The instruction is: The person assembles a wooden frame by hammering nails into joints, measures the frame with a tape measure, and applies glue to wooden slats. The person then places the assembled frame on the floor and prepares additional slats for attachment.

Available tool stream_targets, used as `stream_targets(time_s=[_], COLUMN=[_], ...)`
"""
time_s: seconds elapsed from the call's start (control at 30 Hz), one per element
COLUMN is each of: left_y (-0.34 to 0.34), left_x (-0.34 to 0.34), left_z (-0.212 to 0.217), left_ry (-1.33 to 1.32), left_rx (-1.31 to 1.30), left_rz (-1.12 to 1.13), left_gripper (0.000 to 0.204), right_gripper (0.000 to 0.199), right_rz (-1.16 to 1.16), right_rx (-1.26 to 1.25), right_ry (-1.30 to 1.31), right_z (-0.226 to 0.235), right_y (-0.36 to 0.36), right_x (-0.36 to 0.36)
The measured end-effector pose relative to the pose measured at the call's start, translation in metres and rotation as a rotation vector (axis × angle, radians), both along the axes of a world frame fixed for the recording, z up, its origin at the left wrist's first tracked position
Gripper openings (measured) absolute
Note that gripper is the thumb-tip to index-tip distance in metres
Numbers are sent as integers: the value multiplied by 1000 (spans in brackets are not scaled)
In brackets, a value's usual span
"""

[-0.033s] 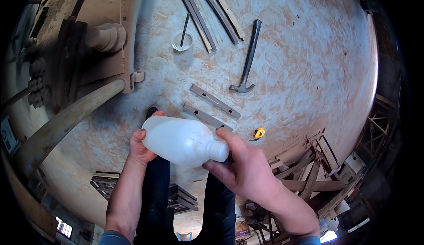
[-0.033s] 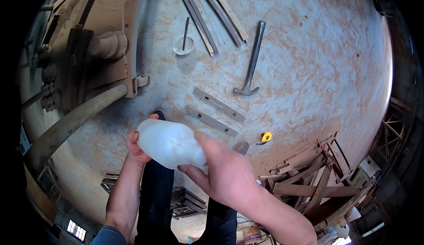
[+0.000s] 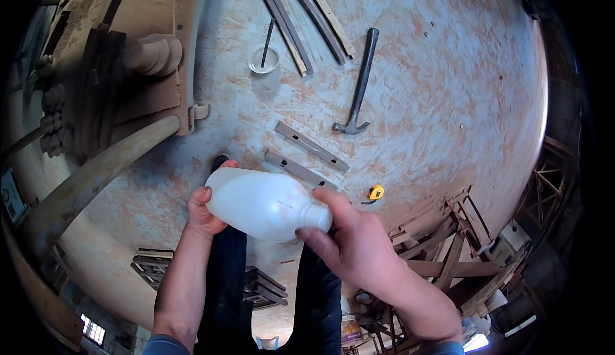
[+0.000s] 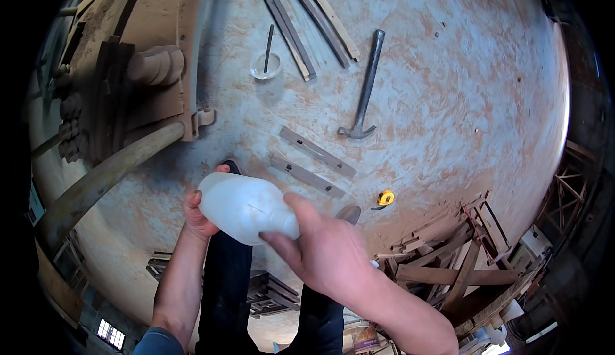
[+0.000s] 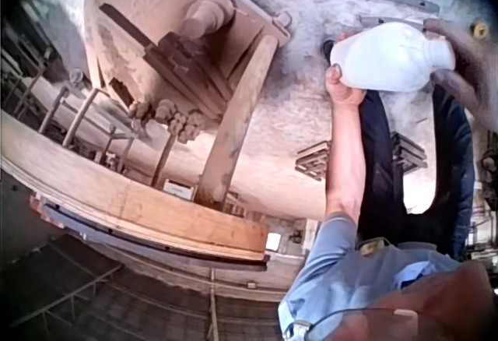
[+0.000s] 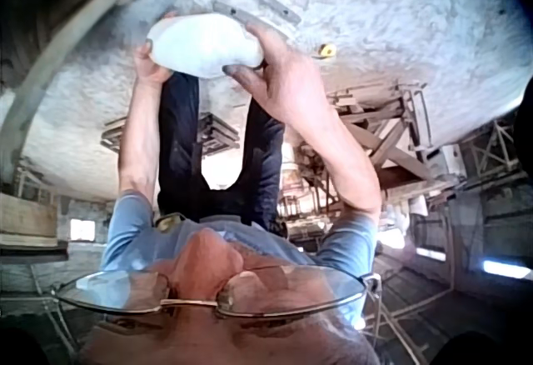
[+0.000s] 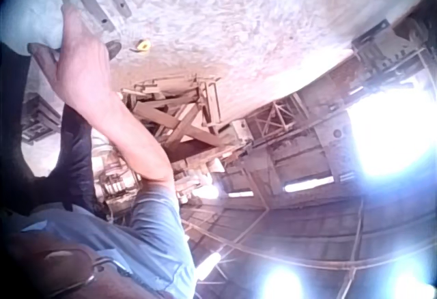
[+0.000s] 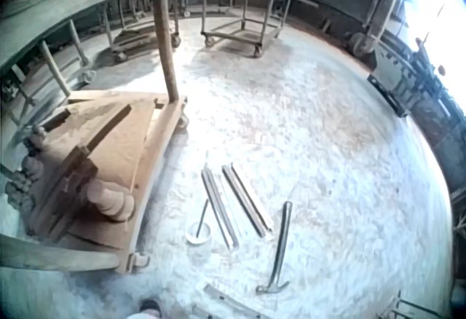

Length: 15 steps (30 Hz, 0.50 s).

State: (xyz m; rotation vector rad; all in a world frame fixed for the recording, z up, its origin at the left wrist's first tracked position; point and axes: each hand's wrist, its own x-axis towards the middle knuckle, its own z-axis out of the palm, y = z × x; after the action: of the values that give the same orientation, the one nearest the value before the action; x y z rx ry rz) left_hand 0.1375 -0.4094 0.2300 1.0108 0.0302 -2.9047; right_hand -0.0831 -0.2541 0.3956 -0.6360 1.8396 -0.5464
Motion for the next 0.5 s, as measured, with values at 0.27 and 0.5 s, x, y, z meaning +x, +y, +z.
stream_targets(time_s=[0.27,0.5], left_y=[-2,-4], left_x=[4,10], left_z=[-13,-25], left_ry=[11,-7], left_rx=[71,43], left_rz=[21,23], left_gripper=[79,82], right_gripper=[44,45], right_rz=[232,81], right_rx=[-247,-57], right_ry=[213,-3], right_z=[-14,-20], right_y=[0,-3], right_x=[-7,-4])
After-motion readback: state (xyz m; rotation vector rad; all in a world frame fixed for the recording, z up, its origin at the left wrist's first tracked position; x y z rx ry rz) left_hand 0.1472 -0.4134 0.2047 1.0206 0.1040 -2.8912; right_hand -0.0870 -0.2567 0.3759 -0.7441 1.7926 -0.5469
